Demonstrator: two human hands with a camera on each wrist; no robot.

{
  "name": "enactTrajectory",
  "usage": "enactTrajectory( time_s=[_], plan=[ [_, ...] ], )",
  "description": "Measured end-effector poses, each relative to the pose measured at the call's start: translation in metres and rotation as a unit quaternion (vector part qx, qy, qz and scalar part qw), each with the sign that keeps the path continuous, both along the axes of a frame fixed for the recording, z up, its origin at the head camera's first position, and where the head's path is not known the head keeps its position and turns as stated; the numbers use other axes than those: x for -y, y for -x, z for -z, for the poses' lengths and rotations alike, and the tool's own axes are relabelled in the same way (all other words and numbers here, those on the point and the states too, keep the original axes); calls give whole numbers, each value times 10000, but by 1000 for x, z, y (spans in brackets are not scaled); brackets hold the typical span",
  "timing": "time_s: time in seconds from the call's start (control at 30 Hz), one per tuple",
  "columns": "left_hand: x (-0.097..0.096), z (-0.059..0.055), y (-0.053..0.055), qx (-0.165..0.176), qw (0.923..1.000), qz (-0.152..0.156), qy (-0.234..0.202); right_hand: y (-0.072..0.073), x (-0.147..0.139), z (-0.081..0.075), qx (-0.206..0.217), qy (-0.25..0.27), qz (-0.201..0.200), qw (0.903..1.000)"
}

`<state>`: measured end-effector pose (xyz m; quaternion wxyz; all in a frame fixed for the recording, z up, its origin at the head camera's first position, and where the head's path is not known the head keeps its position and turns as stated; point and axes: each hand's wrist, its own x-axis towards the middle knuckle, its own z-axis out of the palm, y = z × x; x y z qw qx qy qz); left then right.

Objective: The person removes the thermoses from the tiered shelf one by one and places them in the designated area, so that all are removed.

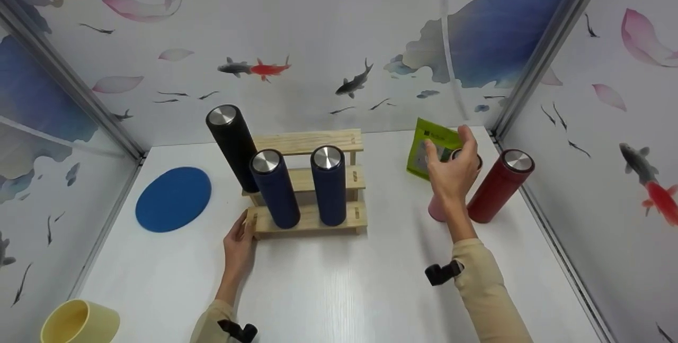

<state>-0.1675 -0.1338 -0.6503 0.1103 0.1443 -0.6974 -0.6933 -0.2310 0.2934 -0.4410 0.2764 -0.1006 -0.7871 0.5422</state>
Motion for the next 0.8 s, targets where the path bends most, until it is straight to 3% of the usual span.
enactTrajectory(
  time_s=[0.43, 0.8],
  plan=[
    [1, 1, 1, 73, 9999, -9, -129, -11, 37, -24, 16, -60, -655, 9978],
    [1, 2, 1, -110, 9995, -100, 289, -25, 75, -36, -348, -31, -1255, 9915]
  ],
)
